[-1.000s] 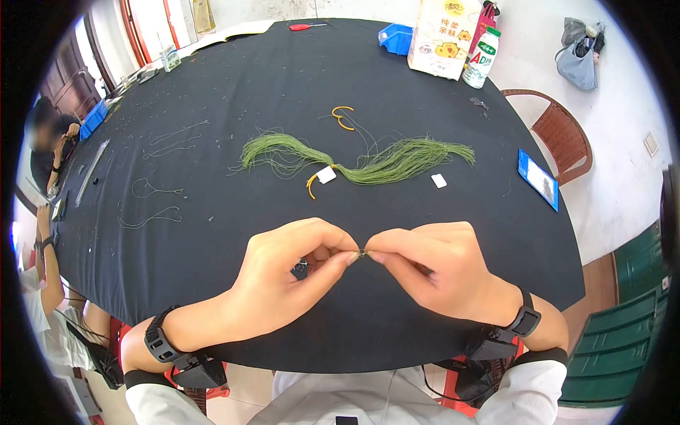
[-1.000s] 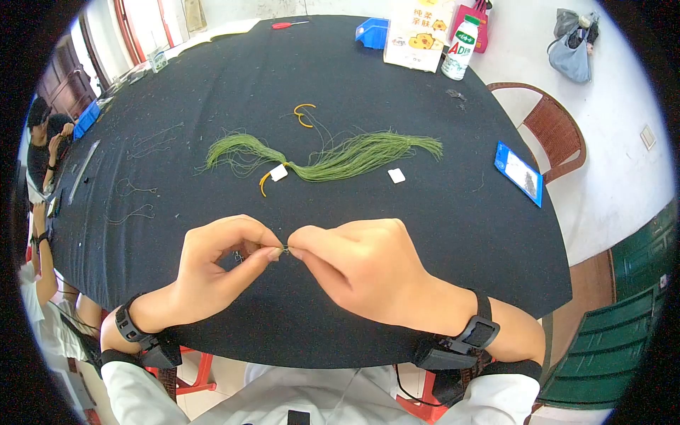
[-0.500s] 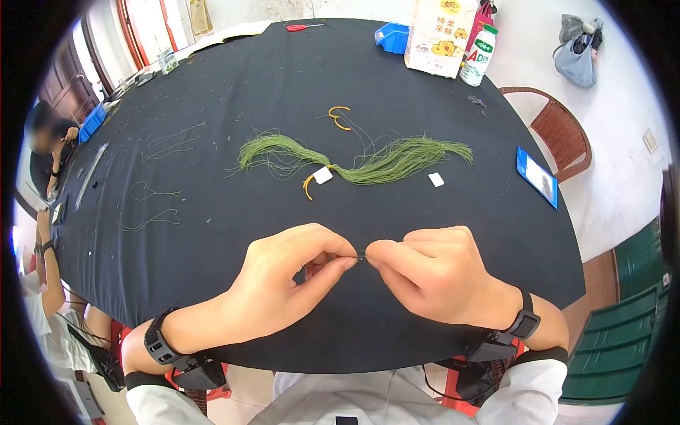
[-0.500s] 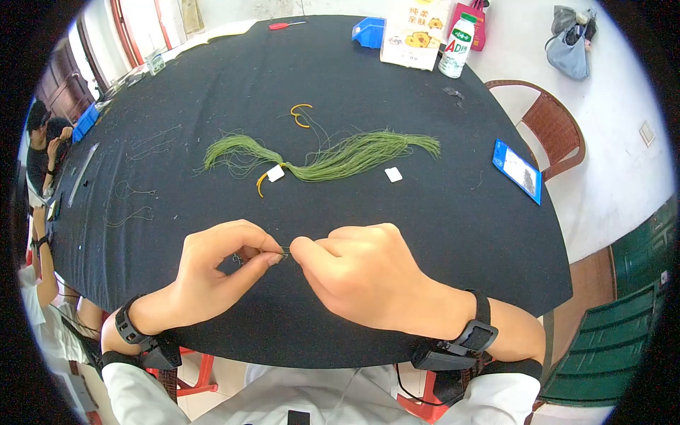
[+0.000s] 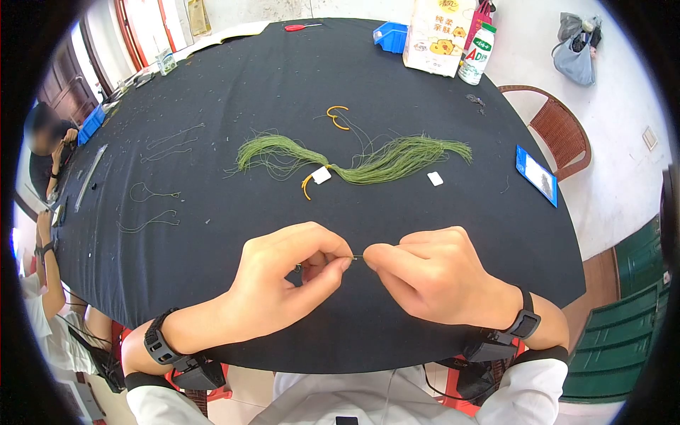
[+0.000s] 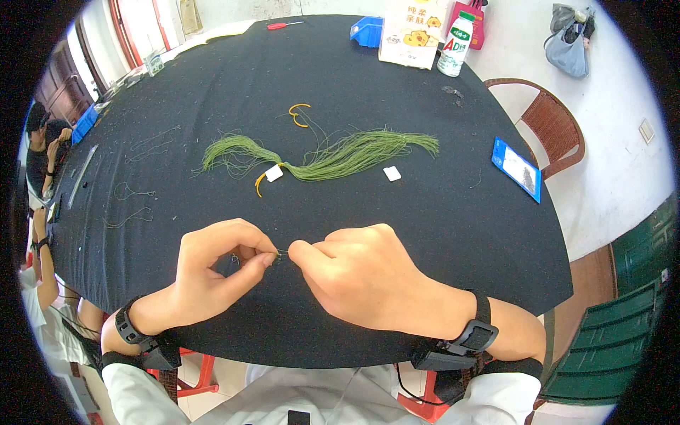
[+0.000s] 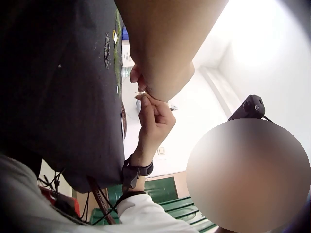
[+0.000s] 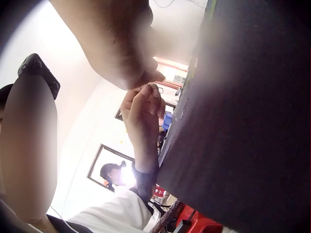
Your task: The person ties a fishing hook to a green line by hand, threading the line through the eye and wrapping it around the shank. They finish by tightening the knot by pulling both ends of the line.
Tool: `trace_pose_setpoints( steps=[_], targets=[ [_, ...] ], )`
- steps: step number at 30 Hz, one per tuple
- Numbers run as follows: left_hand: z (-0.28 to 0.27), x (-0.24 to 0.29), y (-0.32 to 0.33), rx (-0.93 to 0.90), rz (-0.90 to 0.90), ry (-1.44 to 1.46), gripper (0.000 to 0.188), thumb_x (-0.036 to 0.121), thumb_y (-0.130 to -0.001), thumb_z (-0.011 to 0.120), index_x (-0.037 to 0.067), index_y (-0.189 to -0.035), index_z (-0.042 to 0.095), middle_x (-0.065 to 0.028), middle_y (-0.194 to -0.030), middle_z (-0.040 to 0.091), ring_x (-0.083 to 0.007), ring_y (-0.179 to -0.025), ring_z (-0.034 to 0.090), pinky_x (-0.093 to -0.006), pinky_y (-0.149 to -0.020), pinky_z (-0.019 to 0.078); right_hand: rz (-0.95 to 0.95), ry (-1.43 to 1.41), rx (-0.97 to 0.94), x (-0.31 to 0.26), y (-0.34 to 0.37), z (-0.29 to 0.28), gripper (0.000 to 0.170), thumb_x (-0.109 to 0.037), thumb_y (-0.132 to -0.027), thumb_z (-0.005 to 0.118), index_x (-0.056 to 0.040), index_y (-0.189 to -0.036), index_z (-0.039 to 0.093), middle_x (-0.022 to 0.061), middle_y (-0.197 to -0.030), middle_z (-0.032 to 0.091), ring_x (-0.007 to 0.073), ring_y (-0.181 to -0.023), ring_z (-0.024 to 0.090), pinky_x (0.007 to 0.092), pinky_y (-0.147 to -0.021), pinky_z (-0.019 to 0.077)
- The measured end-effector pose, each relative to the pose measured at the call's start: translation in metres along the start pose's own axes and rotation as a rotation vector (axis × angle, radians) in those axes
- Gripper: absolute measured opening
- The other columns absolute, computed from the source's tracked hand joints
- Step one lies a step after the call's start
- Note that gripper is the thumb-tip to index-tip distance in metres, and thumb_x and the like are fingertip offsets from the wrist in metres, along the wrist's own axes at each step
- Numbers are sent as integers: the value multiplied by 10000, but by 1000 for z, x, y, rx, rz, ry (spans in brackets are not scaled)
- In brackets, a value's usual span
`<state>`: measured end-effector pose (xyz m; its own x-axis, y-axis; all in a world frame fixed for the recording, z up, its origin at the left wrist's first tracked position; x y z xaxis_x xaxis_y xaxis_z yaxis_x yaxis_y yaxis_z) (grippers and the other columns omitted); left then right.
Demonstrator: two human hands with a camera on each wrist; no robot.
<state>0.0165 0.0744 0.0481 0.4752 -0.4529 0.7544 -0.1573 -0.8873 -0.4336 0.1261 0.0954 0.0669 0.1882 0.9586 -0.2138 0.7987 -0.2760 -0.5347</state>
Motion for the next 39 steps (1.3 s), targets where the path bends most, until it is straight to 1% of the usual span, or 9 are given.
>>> trace_pose_setpoints(
  steps=[12,15,18,21,24,30,33,36,39],
  targets=[
    [-14,-1,3,157,6,34,95,-60,-789,627,-6,-866,615,-29,-720,581,-67,-564,514,-220,-523,409,128,6,8,15,2,-8,63,-49,-752,603,-48,-768,541,88,-533,544,265,-495,583,366,-418,424],
    [-15,-2,2,156,8,32,95,-56,-792,628,-6,-871,616,-30,-722,584,-68,-570,521,-218,-525,412,175,-26,103,20,0,-18,77,-44,-750,612,-50,-786,546,90,-533,540,264,-492,579,359,-422,423],
    [-11,-7,2,129,-27,35,89,-41,-800,635,-4,-878,617,-36,-726,586,-75,-573,529,-220,-526,418,128,-86,108,15,-1,-21,90,-41,-747,621,-54,-800,549,85,-539,538,258,-490,575,348,-426,427],
    [-3,-6,0,34,-59,26,80,-18,-811,640,0,-886,618,-44,-741,594,-87,-581,543,-229,-530,433,57,-55,58,6,-3,-16,91,-47,-748,615,-58,-806,546,73,-546,544,248,-490,575,341,-421,426],
    [1,-6,0,3,-51,26,78,-2,-819,643,3,-893,620,-51,-757,601,-97,-591,555,-235,-539,449,5,-23,40,3,-3,-12,143,22,-683,623,-73,-784,593,21,-520,516,173,-421,516,282,-386,370],
    [5,-3,0,-61,-45,0,91,0,-818,649,8,-904,622,-52,-766,600,-101,-606,570,-235,-544,463,37,-24,19,3,-4,-11,124,-13,-651,626,-78,-732,558,21,-484,466,185,-406,493,301,-371,346],
    [5,-1,-1,-68,-32,-30,98,0,-815,652,11,-908,622,-51,-771,601,-102,-611,578,-236,-541,467,14,-5,-56,0,-4,-8,124,-95,-713,613,-57,-759,505,56,-516,511,241,-472,555,352,-407,414],
    [5,-1,-1,-72,-20,-46,101,0,-813,655,13,-907,621,-52,-772,601,-105,-613,584,-235,-538,469,6,-10,-1,0,-3,-9,127,-25,-622,618,-79,-685,523,26,-479,455,192,-402,480,309,-362,327],
    [6,1,-1,-73,-14,-44,105,-1,-811,657,13,-909,621,-53,-778,604,-106,-614,586,-235,-538,471,11,9,-16,1,-2,-7,129,-27,-617,617,-80,-678,517,28,-471,447,192,-394,471,311,-359,324]
  ],
)
Point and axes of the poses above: each hand's wrist, its own y-axis away from the middle knuckle, its own z-axis out of the palm, x = y × z, the point moved 9 cm from there along -y, towards the middle knuckle
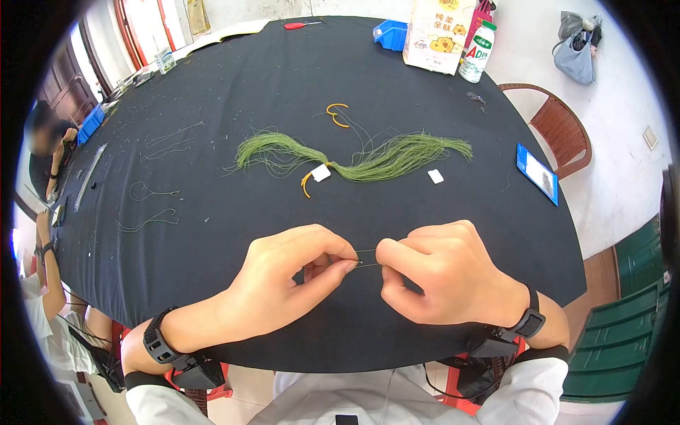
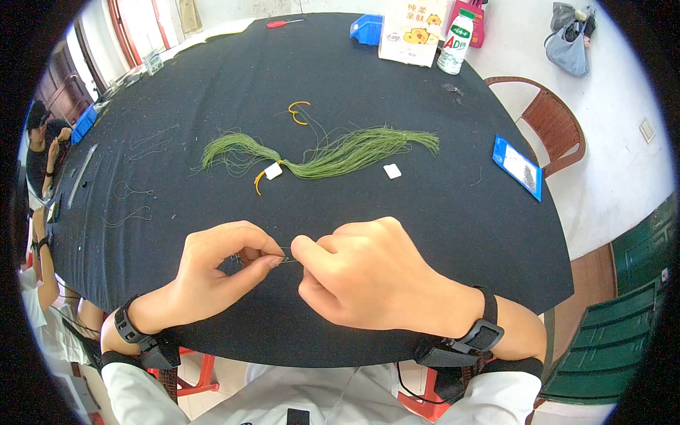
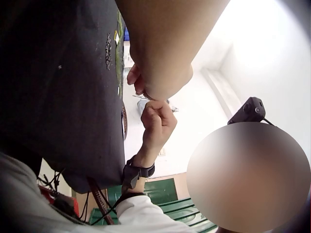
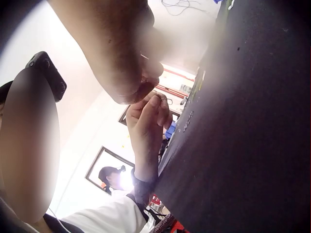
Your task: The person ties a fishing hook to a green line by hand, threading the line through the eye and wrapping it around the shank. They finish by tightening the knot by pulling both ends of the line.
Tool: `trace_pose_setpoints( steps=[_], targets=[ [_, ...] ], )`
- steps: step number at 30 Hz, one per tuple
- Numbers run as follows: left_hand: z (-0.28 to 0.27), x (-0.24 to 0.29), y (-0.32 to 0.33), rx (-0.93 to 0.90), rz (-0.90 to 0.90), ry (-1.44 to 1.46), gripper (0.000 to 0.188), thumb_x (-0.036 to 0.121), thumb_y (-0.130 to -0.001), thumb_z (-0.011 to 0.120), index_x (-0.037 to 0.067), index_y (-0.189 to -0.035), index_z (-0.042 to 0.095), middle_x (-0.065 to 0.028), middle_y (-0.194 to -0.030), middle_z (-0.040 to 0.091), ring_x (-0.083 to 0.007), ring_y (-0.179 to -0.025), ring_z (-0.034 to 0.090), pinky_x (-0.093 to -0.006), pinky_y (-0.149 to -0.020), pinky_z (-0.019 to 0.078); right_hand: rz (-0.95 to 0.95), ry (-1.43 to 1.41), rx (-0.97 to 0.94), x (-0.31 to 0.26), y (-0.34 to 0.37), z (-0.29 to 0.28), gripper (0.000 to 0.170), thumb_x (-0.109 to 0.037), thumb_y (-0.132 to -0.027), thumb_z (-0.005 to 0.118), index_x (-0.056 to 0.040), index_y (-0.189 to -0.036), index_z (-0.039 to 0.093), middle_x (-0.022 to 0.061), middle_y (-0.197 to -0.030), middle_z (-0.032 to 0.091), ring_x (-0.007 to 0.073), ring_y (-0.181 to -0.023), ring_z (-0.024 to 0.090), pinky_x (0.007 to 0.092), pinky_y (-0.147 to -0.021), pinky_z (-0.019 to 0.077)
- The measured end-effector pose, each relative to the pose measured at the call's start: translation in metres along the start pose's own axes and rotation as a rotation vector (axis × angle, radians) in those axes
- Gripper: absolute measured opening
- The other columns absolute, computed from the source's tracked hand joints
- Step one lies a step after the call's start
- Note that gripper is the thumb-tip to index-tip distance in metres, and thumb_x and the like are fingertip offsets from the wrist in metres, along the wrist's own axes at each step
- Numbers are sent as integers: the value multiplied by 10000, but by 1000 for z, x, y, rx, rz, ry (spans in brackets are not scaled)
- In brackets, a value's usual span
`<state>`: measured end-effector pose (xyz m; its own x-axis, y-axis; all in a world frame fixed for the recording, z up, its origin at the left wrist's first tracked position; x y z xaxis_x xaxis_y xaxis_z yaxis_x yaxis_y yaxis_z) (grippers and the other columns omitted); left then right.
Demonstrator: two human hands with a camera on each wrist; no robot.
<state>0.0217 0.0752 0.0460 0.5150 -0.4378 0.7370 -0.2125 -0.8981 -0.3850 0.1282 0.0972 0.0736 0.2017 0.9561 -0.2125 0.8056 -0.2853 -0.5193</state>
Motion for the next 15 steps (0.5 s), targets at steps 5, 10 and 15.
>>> trace_pose_setpoints(
  steps=[5,10,15],
  targets=[
    [2,0,0,-17,-5,-2,104,-4,-812,651,11,-911,621,-57,-787,606,-111,-622,589,-236,-541,475,27,-14,-61,0,0,2,128,-103,-705,610,-57,-707,491,73,-498,512,259,-449,551,360,-399,410],
    [2,0,0,-21,0,-5,109,-10,-811,646,8,-916,621,-61,-795,607,-118,-629,590,-238,-544,477,44,-76,-29,1,-1,-1,126,-94,-708,610,-57,-703,490,79,-505,522,263,-458,560,356,-404,417],
    [2,0,0,-20,6,-8,109,-10,-811,646,8,-915,621,-62,-800,610,-120,-629,591,-241,-546,478,54,-128,-37,2,0,0,125,-90,-705,611,-64,-695,489,78,-501,517,263,-456,556,357,-409,416]
  ],
)
Point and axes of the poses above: each hand's wrist, its own y-axis away from the middle knuckle, its own z-axis out of the palm, x = y × z, the point moved 9 cm from there along -y, towards the middle knuckle
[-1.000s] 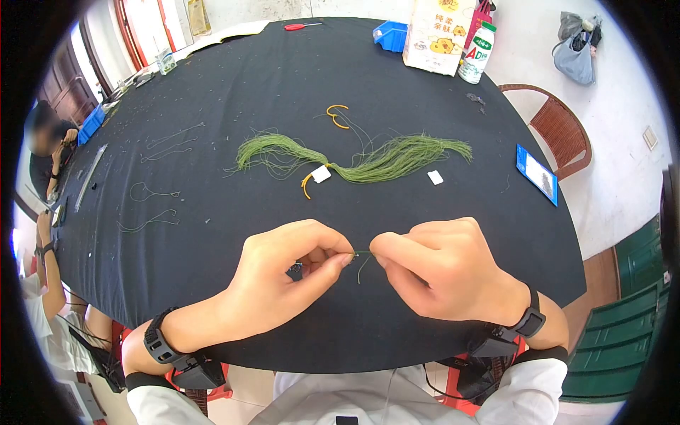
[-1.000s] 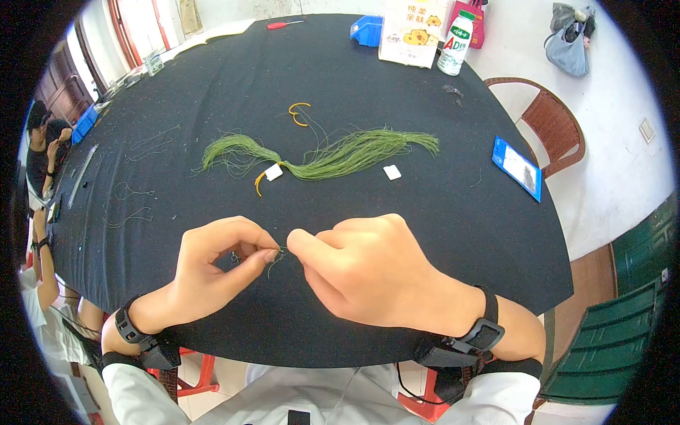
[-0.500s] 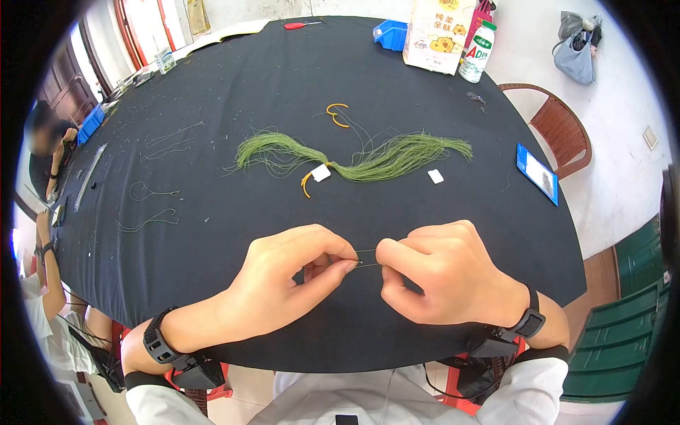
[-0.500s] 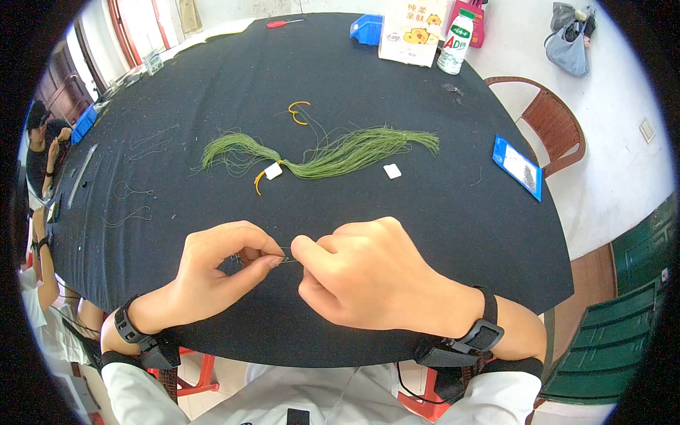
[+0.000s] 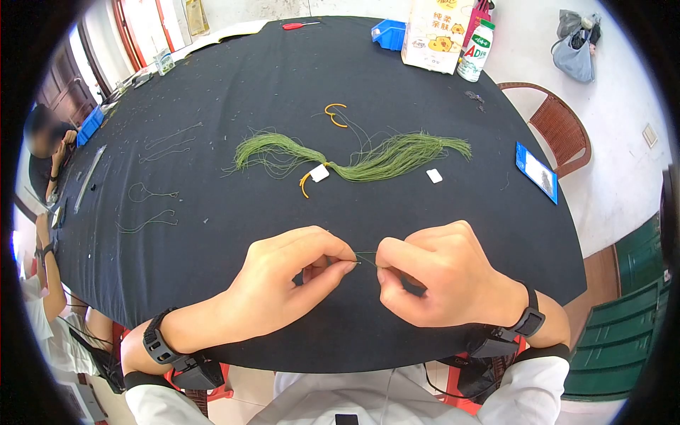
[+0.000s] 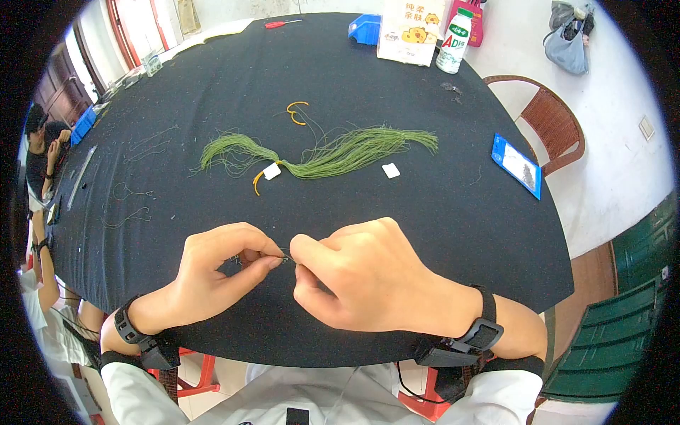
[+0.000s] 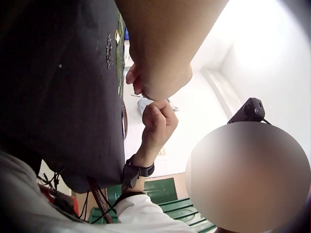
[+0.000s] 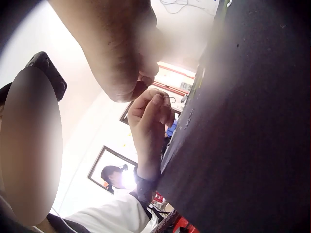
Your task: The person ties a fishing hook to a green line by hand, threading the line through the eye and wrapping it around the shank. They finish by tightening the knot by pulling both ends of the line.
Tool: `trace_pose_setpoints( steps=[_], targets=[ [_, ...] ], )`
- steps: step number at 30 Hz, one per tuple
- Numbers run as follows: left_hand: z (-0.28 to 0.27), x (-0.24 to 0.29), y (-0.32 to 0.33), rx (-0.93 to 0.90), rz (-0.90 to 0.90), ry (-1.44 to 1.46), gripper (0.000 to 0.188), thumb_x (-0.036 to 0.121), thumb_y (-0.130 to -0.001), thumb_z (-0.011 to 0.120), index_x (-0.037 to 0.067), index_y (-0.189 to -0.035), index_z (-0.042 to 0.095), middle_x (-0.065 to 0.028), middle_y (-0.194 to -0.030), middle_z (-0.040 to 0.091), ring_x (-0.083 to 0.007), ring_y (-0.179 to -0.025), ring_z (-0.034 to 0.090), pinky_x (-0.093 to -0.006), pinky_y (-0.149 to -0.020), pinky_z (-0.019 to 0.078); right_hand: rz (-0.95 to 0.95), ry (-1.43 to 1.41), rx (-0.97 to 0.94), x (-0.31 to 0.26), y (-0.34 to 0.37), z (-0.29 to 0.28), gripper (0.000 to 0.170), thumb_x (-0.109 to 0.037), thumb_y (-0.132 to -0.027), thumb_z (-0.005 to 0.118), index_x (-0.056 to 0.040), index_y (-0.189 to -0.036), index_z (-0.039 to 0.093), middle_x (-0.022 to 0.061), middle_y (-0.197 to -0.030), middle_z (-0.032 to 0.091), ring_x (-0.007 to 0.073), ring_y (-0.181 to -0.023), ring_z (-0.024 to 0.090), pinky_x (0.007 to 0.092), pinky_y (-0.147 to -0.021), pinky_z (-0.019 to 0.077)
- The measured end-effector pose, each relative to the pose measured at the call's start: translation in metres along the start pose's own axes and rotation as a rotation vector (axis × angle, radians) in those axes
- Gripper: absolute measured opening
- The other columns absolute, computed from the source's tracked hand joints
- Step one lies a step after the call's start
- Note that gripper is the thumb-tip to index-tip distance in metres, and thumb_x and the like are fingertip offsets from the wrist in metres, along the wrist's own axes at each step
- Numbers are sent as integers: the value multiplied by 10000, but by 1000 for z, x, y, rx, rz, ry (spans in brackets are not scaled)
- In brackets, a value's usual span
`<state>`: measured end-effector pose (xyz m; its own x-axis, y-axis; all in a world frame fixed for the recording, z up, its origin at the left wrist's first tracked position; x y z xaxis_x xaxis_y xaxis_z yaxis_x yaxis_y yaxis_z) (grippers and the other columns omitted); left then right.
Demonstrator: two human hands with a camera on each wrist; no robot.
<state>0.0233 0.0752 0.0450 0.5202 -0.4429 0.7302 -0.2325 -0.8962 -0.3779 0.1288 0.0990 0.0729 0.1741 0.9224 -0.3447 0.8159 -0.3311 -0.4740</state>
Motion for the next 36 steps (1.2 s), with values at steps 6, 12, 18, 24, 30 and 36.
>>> trace_pose_setpoints(
  steps=[6,12,18,24,30,36],
  targets=[
    [1,-2,1,-2,-13,14,104,-5,-813,649,8,-912,623,-65,-800,616,-121,-635,600,-239,-550,480,-56,-1,11,0,1,4,94,-35,-625,607,-89,-657,537,13,-461,438,175,-388,464,293,-364,328],
    [3,-6,0,-24,-49,57,100,6,-817,652,8,-914,630,-68,-801,628,-124,-641,610,-243,-558,481,-91,9,46,-3,2,3,93,-48,-604,612,-95,-639,540,17,-461,431,180,-398,464,299,-366,326],
    [6,-6,0,-62,-77,84,127,-45,-781,660,-10,-902,644,-80,-811,639,-104,-664,601,-229,-573,472,-74,51,-10,0,2,6,101,-52,-602,615,-94,-632,529,22,-457,428,190,-395,464,304,-372,335],
    [6,-6,0,-61,-72,70,130,-42,-781,663,-6,-904,646,-81,-809,639,-106,-654,596,-233,-567,468,-67,67,-11,1,2,6,103,-52,-593,617,-88,-628,527,26,-437,411,194,-380,453,307,-366,325],
    [5,-3,-1,-64,-49,45,143,-49,-769,665,-3,-904,648,-77,-792,635,-113,-652,599,-233,-565,468,-78,71,-21,0,2,8,93,-56,-593,620,-84,-638,543,28,-430,407,195,-372,448,310,-359,314],
    [4,-2,0,-47,-15,57,108,-15,-797,642,10,-902,634,-54,-758,613,-105,-588,570,-242,-537,463,-64,37,-21,2,2,8,92,-55,-599,619,-84,-643,545,26,-429,408,192,-368,448,308,-361,317]
  ],
)
Point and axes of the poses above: each hand's wrist, its own y-axis away from the middle knuckle, its own z-axis out of the palm, x = y × z, the point moved 9 cm from there along -y, towards the middle knuckle
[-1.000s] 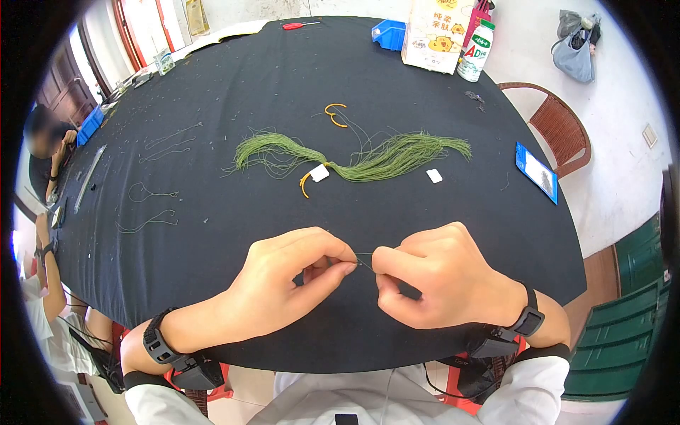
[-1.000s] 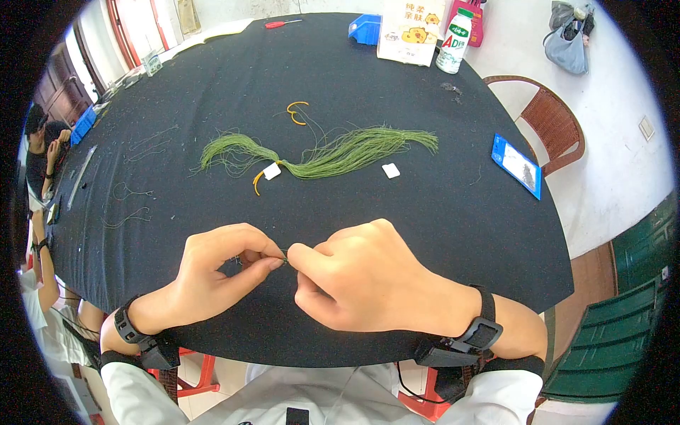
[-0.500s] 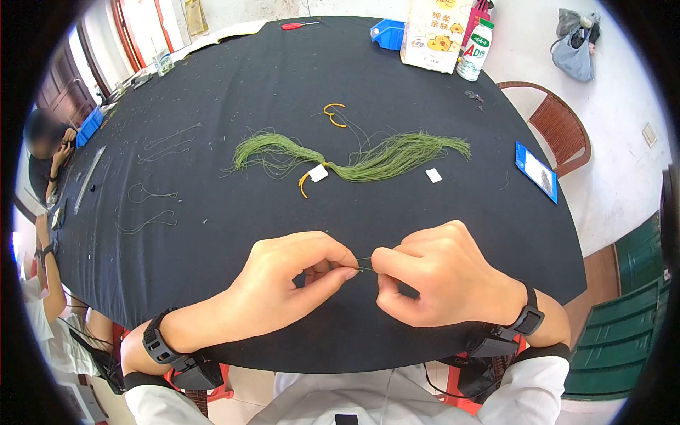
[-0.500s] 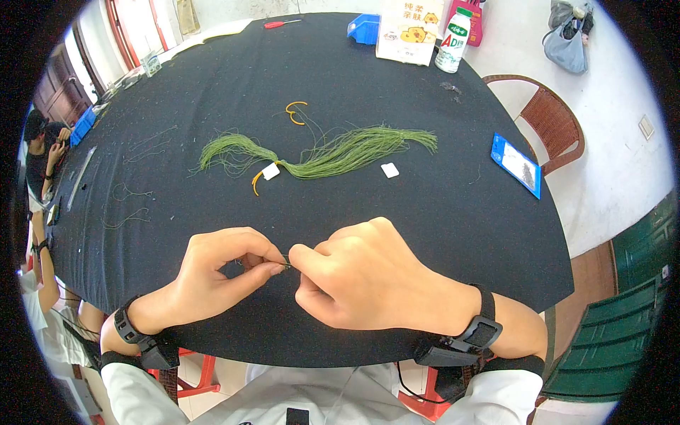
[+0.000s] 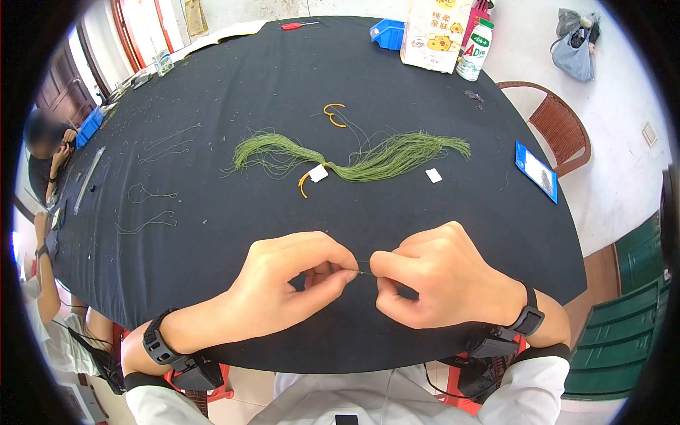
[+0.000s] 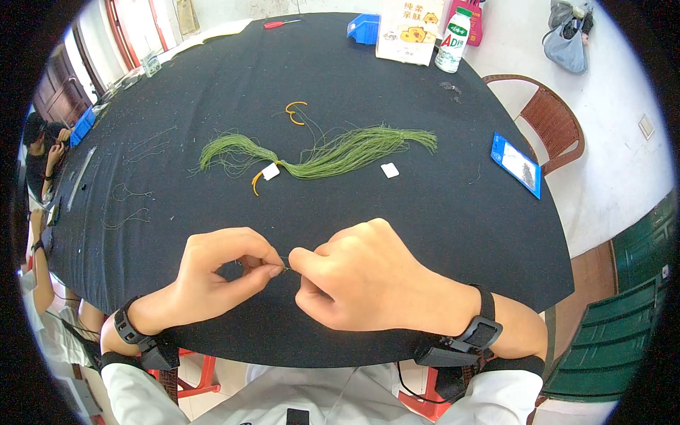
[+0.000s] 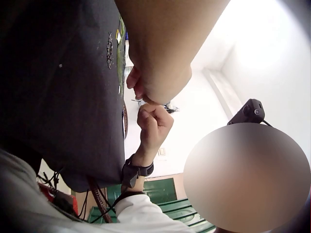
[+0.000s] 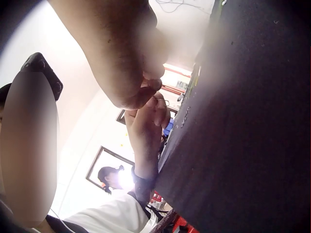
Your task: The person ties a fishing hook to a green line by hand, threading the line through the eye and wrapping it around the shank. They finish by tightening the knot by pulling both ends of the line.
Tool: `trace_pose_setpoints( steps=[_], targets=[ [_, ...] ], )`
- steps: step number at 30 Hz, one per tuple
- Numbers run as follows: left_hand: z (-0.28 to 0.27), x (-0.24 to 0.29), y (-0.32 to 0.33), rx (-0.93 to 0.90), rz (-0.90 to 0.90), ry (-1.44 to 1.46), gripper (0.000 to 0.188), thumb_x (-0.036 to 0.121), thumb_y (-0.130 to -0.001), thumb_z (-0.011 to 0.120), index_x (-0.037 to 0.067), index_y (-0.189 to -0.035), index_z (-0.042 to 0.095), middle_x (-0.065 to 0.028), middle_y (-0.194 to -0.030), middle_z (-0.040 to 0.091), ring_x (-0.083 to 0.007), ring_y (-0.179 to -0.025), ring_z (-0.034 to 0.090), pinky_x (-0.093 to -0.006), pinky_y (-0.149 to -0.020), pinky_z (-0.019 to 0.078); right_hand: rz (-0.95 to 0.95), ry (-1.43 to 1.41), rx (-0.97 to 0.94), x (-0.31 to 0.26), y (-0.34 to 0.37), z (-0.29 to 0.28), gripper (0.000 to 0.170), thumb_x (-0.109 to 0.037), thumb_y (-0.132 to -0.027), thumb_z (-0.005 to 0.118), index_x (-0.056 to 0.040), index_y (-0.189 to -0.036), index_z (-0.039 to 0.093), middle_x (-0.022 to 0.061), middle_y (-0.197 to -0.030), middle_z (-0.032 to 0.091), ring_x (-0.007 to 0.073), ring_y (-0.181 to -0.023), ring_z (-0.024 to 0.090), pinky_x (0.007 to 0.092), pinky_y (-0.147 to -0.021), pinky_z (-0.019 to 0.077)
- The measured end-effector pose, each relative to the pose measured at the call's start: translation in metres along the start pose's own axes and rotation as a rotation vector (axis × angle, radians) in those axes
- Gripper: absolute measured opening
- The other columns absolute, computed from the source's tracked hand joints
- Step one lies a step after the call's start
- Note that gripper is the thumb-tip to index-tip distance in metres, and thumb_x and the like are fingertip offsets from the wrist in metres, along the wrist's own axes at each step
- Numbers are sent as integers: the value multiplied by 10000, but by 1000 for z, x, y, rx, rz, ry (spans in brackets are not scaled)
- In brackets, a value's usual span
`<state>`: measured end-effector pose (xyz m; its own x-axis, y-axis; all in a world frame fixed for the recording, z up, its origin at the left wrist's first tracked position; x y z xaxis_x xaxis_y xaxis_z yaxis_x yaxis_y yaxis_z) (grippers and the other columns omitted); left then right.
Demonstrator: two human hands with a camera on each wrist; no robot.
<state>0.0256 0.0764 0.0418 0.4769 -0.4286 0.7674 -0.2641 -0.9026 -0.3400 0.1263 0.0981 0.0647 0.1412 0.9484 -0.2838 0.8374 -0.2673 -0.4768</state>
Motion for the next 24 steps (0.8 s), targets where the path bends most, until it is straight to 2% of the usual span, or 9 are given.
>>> trace_pose_setpoints(
  steps=[9,12,15,18,21,24],
  targets=[
    [-5,-9,3,84,-43,171,89,-17,-793,649,-4,-882,641,-55,-744,615,-84,-595,569,-226,-541,451,43,-102,10,6,-1,-3,79,-52,-621,604,-87,-639,536,10,-423,399,179,-373,448,286,-386,337],
    [-5,-11,3,91,-56,194,86,-17,-794,648,-7,-880,639,-52,-750,617,-79,-599,568,-224,-546,450,191,-176,-99,14,-2,0,83,-148,-688,616,-77,-712,579,69,-577,569,264,-475,560,352,-450,427],
    [-6,-11,4,99,-65,191,87,-16,-796,647,-10,-882,638,-48,-754,619,-73,-599,564,-219,-545,443,321,-257,-37,21,-3,-9,172,-200,-729,646,-65,-831,619,66,-690,573,240,-513,565,337,-475,435],
    [-8,-10,5,113,-59,189,93,-16,-796,647,-11,-888,638,-47,-758,621,-70,-597,560,-217,-540,437,249,-421,118,20,-4,-5,256,-220,-749,694,-57,-936,629,46,-741,549,189,-515,529,308,-486,422],
    [-9,-8,4,122,-55,195,95,-17,-795,645,-9,-890,639,-46,-759,623,-66,-594,558,-216,-536,432,336,-630,-76,26,0,20,229,-137,-768,734,-48,-960,645,13,-828,548,49,-603,469,204,-485,363],
    [-9,-9,5,126,-54,180,87,-17,-797,643,-8,-884,639,-42,-761,626,-64,-595,558,-214,-535,432,387,-733,-97,33,4,28,112,-78,-797,694,-35,-894,656,10,-804,549,38,-583,461,201,-488,356]
  ],
)
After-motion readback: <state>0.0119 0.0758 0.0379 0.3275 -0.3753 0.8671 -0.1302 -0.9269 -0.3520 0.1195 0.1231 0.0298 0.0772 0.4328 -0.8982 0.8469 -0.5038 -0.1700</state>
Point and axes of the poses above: each hand's wrist, its own y-axis away from the middle knuckle, its own z-axis out of the palm, x = y × z, the point moved 9 cm from there along -y, towards the middle knuckle
